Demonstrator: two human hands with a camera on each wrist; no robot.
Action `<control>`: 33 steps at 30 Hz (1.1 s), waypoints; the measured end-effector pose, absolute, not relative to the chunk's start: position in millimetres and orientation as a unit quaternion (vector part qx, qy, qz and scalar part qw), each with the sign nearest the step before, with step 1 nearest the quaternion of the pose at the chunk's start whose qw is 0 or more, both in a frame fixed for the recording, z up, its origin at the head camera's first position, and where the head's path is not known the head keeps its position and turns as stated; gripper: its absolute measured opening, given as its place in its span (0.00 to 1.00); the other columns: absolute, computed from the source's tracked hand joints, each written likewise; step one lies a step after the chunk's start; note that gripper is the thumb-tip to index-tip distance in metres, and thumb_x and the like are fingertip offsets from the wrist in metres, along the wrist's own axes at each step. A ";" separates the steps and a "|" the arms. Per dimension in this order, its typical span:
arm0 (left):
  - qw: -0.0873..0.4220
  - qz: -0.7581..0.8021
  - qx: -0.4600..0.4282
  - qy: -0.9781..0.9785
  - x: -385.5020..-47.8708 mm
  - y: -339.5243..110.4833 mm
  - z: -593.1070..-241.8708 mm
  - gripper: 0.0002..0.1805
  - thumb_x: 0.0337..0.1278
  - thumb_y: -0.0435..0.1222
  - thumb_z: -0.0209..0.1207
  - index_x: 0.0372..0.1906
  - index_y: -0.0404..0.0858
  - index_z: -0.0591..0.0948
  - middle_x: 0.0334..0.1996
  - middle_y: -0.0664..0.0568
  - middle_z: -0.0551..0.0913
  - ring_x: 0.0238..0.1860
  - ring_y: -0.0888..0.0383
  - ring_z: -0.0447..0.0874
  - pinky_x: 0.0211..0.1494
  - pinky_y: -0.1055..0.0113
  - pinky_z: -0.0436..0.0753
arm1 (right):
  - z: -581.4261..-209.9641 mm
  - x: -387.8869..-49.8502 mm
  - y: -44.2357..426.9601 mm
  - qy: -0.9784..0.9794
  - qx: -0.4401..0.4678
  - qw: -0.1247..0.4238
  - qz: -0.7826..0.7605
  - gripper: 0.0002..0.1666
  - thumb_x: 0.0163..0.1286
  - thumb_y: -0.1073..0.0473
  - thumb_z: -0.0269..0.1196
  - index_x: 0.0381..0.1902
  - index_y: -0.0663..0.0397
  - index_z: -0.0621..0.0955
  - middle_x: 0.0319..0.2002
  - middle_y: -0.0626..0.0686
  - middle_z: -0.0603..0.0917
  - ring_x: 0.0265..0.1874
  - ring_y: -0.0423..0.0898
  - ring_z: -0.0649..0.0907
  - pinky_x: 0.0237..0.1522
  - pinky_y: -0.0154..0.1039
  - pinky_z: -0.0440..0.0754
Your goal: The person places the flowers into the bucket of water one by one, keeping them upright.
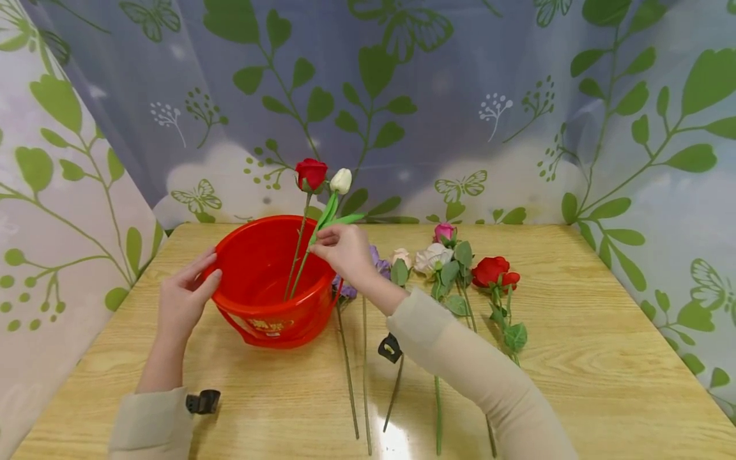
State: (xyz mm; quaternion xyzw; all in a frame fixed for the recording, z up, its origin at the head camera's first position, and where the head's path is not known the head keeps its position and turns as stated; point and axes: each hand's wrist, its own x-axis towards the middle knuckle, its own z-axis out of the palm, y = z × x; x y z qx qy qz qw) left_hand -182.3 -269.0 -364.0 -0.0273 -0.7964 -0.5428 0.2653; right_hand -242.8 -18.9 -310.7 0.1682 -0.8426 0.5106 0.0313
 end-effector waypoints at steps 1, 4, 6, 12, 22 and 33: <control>0.265 -0.543 -0.027 -0.796 -182.3 -268.9 -364.0 0.18 0.51 0.27 0.57 0.49 0.26 0.76 0.51 0.47 0.75 0.51 0.67 0.71 0.46 0.81 0.72 | -310.9 -241.9 -17.8 -0.838 0.171 0.029 0.517 0.14 0.54 0.62 0.65 0.39 0.63 0.81 0.32 0.54 0.83 0.32 0.44 0.81 0.30 0.30 0.79; 0.266 -0.546 -0.027 -0.794 -182.2 -268.9 -364.1 0.18 0.50 0.27 0.57 0.49 0.26 0.76 0.51 0.47 0.75 0.51 0.67 0.71 0.46 0.80 0.72 | -310.4 -238.5 -13.6 -0.824 0.183 0.026 0.535 0.14 0.54 0.63 0.65 0.39 0.63 0.81 0.33 0.54 0.83 0.33 0.45 0.81 0.32 0.31 0.79; 0.268 -0.547 -0.027 -0.792 -181.9 -269.0 -363.8 0.18 0.50 0.27 0.58 0.49 0.26 0.76 0.51 0.47 0.76 0.51 0.67 0.71 0.45 0.80 0.72 | -309.7 -236.1 -10.8 -0.816 0.187 0.025 0.546 0.13 0.54 0.64 0.65 0.39 0.62 0.81 0.34 0.55 0.83 0.34 0.46 0.81 0.33 0.31 0.79; 0.268 -0.549 -0.029 -0.791 -181.1 -268.7 -363.2 0.18 0.50 0.27 0.58 0.49 0.26 0.76 0.51 0.47 0.76 0.51 0.67 0.71 0.46 0.80 0.72 | -307.2 -229.7 -1.0 -0.795 0.200 0.022 0.572 0.15 0.53 0.66 0.65 0.40 0.66 0.80 0.35 0.57 0.83 0.34 0.47 0.82 0.34 0.32 0.79; 0.270 -0.554 -0.031 -0.787 -181.2 -267.9 -364.6 0.18 0.51 0.28 0.58 0.48 0.24 0.75 0.50 0.48 0.76 0.51 0.66 0.71 0.45 0.80 0.72 | -308.5 -222.7 31.4 -0.793 0.164 0.011 0.586 0.15 0.53 0.64 0.66 0.40 0.63 0.81 0.35 0.55 0.83 0.35 0.45 0.81 0.37 0.35 0.79; 0.265 -0.554 -0.028 -0.789 -180.9 -268.4 -364.8 0.18 0.51 0.28 0.58 0.49 0.26 0.75 0.51 0.51 0.76 0.52 0.67 0.71 0.45 0.80 0.72 | -321.7 -215.6 81.0 -0.801 0.114 -0.012 0.588 0.16 0.55 0.63 0.64 0.43 0.62 0.79 0.40 0.57 0.81 0.39 0.48 0.80 0.41 0.39 0.78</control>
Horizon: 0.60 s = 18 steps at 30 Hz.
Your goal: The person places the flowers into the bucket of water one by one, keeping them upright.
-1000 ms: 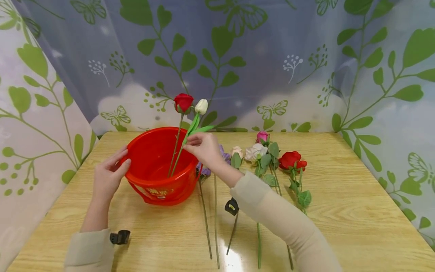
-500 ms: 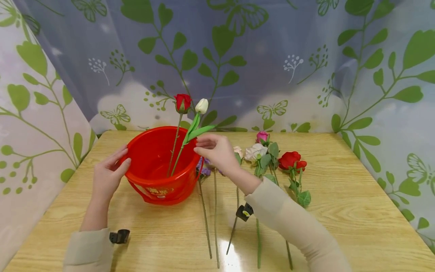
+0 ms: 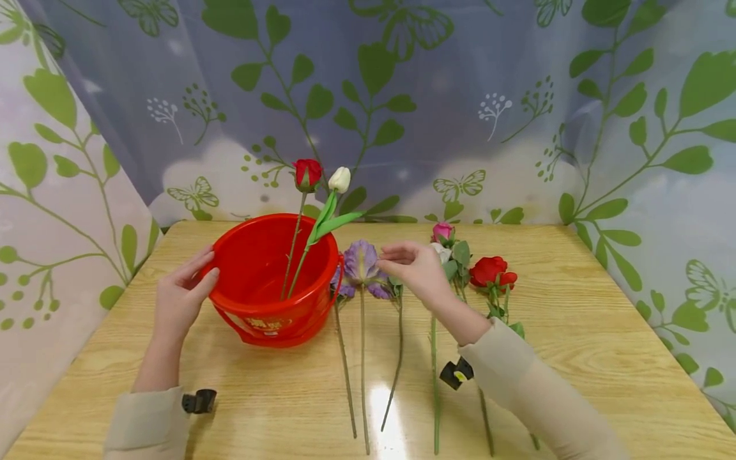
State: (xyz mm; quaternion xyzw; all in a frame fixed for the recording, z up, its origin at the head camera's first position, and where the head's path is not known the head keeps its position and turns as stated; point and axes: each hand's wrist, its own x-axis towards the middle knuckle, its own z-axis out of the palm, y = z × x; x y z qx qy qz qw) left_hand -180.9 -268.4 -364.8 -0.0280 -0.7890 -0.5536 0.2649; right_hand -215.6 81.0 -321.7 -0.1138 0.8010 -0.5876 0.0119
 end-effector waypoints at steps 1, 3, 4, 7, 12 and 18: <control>0.268 -0.555 -0.029 -0.787 -181.1 -268.4 -364.9 0.18 0.50 0.27 0.58 0.49 0.25 0.75 0.51 0.51 0.76 0.51 0.67 0.71 0.45 0.81 0.72 | -324.0 -215.4 85.6 0.802 -0.109 0.012 -0.587 0.16 0.55 0.63 0.64 0.44 0.62 0.79 0.40 0.57 0.81 0.39 0.48 0.80 0.41 0.39 0.78; 0.270 -0.553 -0.027 -0.788 -180.4 -269.8 -365.7 0.18 0.50 0.26 0.58 0.49 0.25 0.75 0.50 0.53 0.77 0.51 0.68 0.71 0.45 0.81 0.72 | -328.3 -214.1 93.4 0.805 -0.101 0.012 -0.585 0.16 0.55 0.64 0.64 0.43 0.63 0.79 0.39 0.58 0.81 0.39 0.48 0.80 0.41 0.39 0.78; 0.272 -0.553 -0.024 -0.787 -179.8 -270.7 -366.3 0.18 0.49 0.26 0.58 0.48 0.25 0.75 0.50 0.54 0.77 0.51 0.68 0.71 0.45 0.81 0.72 | -330.8 -213.6 96.7 0.806 -0.097 0.012 -0.583 0.15 0.55 0.65 0.64 0.42 0.64 0.79 0.39 0.58 0.81 0.38 0.49 0.80 0.40 0.38 0.78; 0.270 -0.552 -0.013 -0.789 -177.0 -273.2 -367.5 0.18 0.49 0.26 0.58 0.49 0.25 0.75 0.50 0.56 0.77 0.51 0.69 0.71 0.45 0.81 0.72 | -339.8 -212.7 107.4 0.813 -0.086 0.010 -0.575 0.15 0.55 0.66 0.64 0.41 0.65 0.79 0.38 0.58 0.82 0.37 0.49 0.80 0.39 0.38 0.79; 0.264 -0.548 -0.008 -0.794 -176.8 -271.6 -366.9 0.19 0.50 0.27 0.58 0.50 0.26 0.75 0.51 0.56 0.76 0.52 0.68 0.70 0.45 0.82 0.72 | -349.9 -209.7 132.6 0.830 -0.069 0.003 -0.553 0.15 0.55 0.64 0.64 0.41 0.64 0.79 0.37 0.57 0.82 0.37 0.49 0.80 0.39 0.39 0.79; 0.265 -0.546 -0.021 -0.794 -182.6 -267.9 -365.4 0.18 0.50 0.27 0.58 0.49 0.26 0.75 0.50 0.56 0.76 0.51 0.69 0.71 0.44 0.82 0.72 | -357.9 -201.5 168.5 0.849 -0.048 -0.011 -0.527 0.16 0.56 0.62 0.63 0.42 0.65 0.79 0.38 0.58 0.82 0.39 0.50 0.80 0.41 0.41 0.78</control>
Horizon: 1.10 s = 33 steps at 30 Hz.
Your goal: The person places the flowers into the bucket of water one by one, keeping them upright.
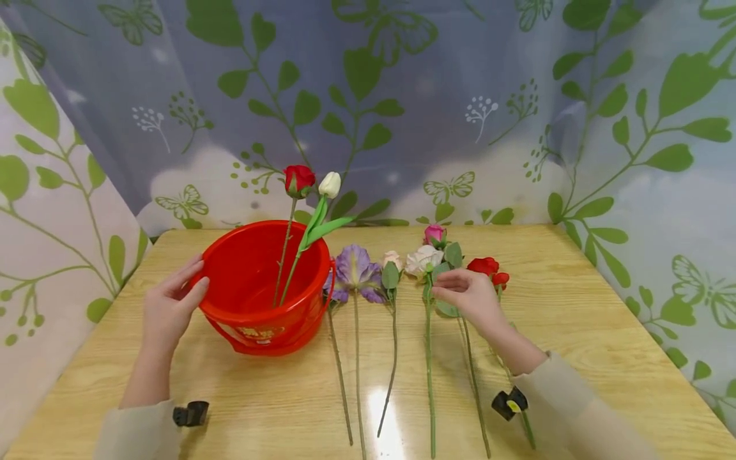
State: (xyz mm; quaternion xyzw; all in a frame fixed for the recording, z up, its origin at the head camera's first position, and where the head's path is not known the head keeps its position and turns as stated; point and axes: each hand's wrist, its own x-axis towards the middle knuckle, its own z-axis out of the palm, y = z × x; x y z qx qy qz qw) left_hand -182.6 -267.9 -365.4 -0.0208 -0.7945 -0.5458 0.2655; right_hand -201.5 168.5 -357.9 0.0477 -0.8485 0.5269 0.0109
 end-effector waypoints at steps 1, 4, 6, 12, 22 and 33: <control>0.266 -0.545 -0.021 -0.795 -182.7 -268.4 -365.7 0.18 0.50 0.27 0.58 0.49 0.26 0.75 0.50 0.56 0.76 0.51 0.69 0.71 0.44 0.82 0.72 | -359.2 -200.3 173.3 -0.849 0.045 0.012 0.526 0.16 0.56 0.62 0.63 0.42 0.65 0.78 0.38 0.58 0.81 0.39 0.50 0.80 0.41 0.40 0.78; 0.266 -0.540 -0.019 -0.798 -183.1 -269.8 -366.2 0.18 0.50 0.27 0.58 0.49 0.27 0.76 0.50 0.56 0.76 0.51 0.69 0.71 0.44 0.82 0.72 | -361.6 -195.7 187.1 -0.853 0.037 0.013 0.520 0.17 0.57 0.62 0.63 0.43 0.67 0.77 0.39 0.59 0.81 0.39 0.50 0.80 0.40 0.39 0.78; 0.266 -0.542 -0.019 -0.797 -183.5 -270.4 -366.1 0.18 0.50 0.27 0.58 0.49 0.26 0.75 0.51 0.55 0.76 0.51 0.69 0.71 0.44 0.81 0.72 | -362.2 -191.5 195.3 -0.859 0.036 0.017 0.510 0.18 0.58 0.61 0.62 0.43 0.68 0.77 0.39 0.60 0.81 0.38 0.51 0.80 0.38 0.39 0.79; 0.268 -0.542 -0.023 -0.796 -182.4 -270.8 -365.7 0.18 0.50 0.28 0.58 0.49 0.26 0.75 0.51 0.55 0.76 0.51 0.69 0.70 0.44 0.82 0.72 | -366.2 -177.0 215.3 -0.876 0.026 0.014 0.482 0.19 0.59 0.59 0.62 0.43 0.69 0.77 0.38 0.60 0.81 0.37 0.49 0.80 0.35 0.33 0.78; 0.276 -0.549 -0.028 -0.788 -182.8 -269.1 -366.6 0.18 0.49 0.25 0.58 0.48 0.25 0.76 0.49 0.57 0.77 0.50 0.70 0.71 0.44 0.81 0.72 | -377.8 -157.1 251.9 -0.882 0.007 -0.004 0.471 0.24 0.59 0.57 0.61 0.47 0.71 0.74 0.39 0.59 0.81 0.32 0.34 0.78 0.33 0.31 0.77; 0.268 -0.537 -0.025 -0.799 -181.2 -268.3 -365.9 0.18 0.50 0.28 0.58 0.49 0.27 0.76 0.50 0.55 0.76 0.51 0.70 0.71 0.44 0.82 0.72 | -383.4 -145.1 283.9 -0.877 -0.018 -0.028 0.479 0.27 0.60 0.56 0.61 0.49 0.75 0.72 0.38 0.58 0.81 0.31 0.35 0.79 0.35 0.35 0.80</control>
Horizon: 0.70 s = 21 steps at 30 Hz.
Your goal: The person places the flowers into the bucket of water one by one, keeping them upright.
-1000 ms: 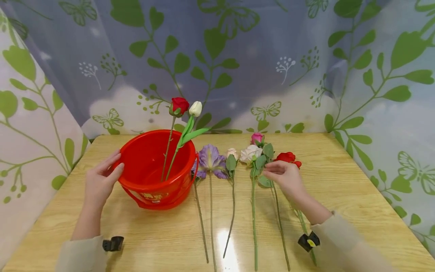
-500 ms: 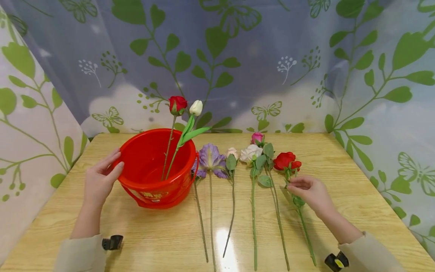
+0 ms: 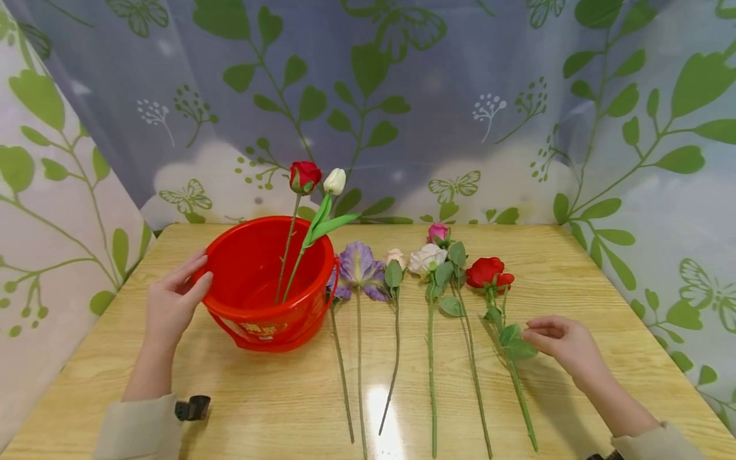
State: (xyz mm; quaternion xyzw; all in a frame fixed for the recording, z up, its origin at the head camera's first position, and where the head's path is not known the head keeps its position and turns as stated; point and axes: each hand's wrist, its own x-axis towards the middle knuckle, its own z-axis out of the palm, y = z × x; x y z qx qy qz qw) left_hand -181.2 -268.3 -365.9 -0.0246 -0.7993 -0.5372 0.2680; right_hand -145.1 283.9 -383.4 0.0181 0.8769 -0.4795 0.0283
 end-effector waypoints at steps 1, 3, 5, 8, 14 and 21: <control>0.267 -0.536 -0.024 -0.801 -181.2 -268.4 -365.8 0.19 0.50 0.28 0.58 0.50 0.27 0.76 0.51 0.55 0.76 0.51 0.70 0.70 0.44 0.83 0.72 | -384.4 -145.0 286.2 0.877 0.019 0.031 -0.480 0.27 0.60 0.56 0.60 0.49 0.76 0.71 0.38 0.59 0.81 0.31 0.36 0.79 0.35 0.35 0.80; 0.265 -0.534 -0.023 -0.802 -181.1 -268.7 -365.9 0.19 0.50 0.29 0.58 0.50 0.28 0.75 0.51 0.55 0.76 0.51 0.70 0.70 0.44 0.83 0.72 | -386.7 -144.7 290.1 0.875 0.022 0.034 -0.483 0.27 0.60 0.57 0.60 0.48 0.77 0.71 0.38 0.59 0.81 0.31 0.37 0.80 0.35 0.35 0.80; 0.265 -0.534 -0.022 -0.803 -181.2 -269.0 -366.1 0.19 0.50 0.29 0.58 0.50 0.28 0.75 0.51 0.55 0.76 0.51 0.70 0.70 0.44 0.83 0.72 | -389.2 -144.7 293.8 0.872 0.028 0.032 -0.488 0.27 0.60 0.59 0.60 0.48 0.79 0.70 0.35 0.57 0.81 0.30 0.37 0.80 0.35 0.34 0.80; 0.266 -0.534 -0.022 -0.802 -181.2 -268.8 -366.0 0.19 0.50 0.28 0.58 0.50 0.28 0.75 0.51 0.55 0.76 0.51 0.71 0.70 0.44 0.83 0.72 | -392.0 -145.6 299.3 0.865 0.034 0.026 -0.501 0.26 0.61 0.61 0.59 0.48 0.81 0.69 0.32 0.52 0.81 0.29 0.35 0.80 0.34 0.34 0.80; 0.271 -0.546 -0.030 -0.792 -180.0 -267.5 -362.8 0.19 0.51 0.28 0.58 0.49 0.25 0.75 0.50 0.55 0.76 0.51 0.70 0.70 0.44 0.83 0.72 | -397.7 -147.3 305.5 0.859 0.035 0.076 -0.504 0.25 0.60 0.63 0.60 0.47 0.82 0.69 0.34 0.54 0.82 0.29 0.35 0.80 0.34 0.34 0.80; 0.267 -0.543 -0.032 -0.795 -182.4 -269.4 -366.8 0.19 0.50 0.27 0.58 0.50 0.27 0.75 0.51 0.52 0.76 0.51 0.70 0.70 0.44 0.83 0.72 | -409.3 -145.1 299.6 0.835 0.002 0.206 -0.510 0.26 0.61 0.61 0.58 0.46 0.84 0.68 0.35 0.58 0.82 0.32 0.43 0.81 0.35 0.38 0.80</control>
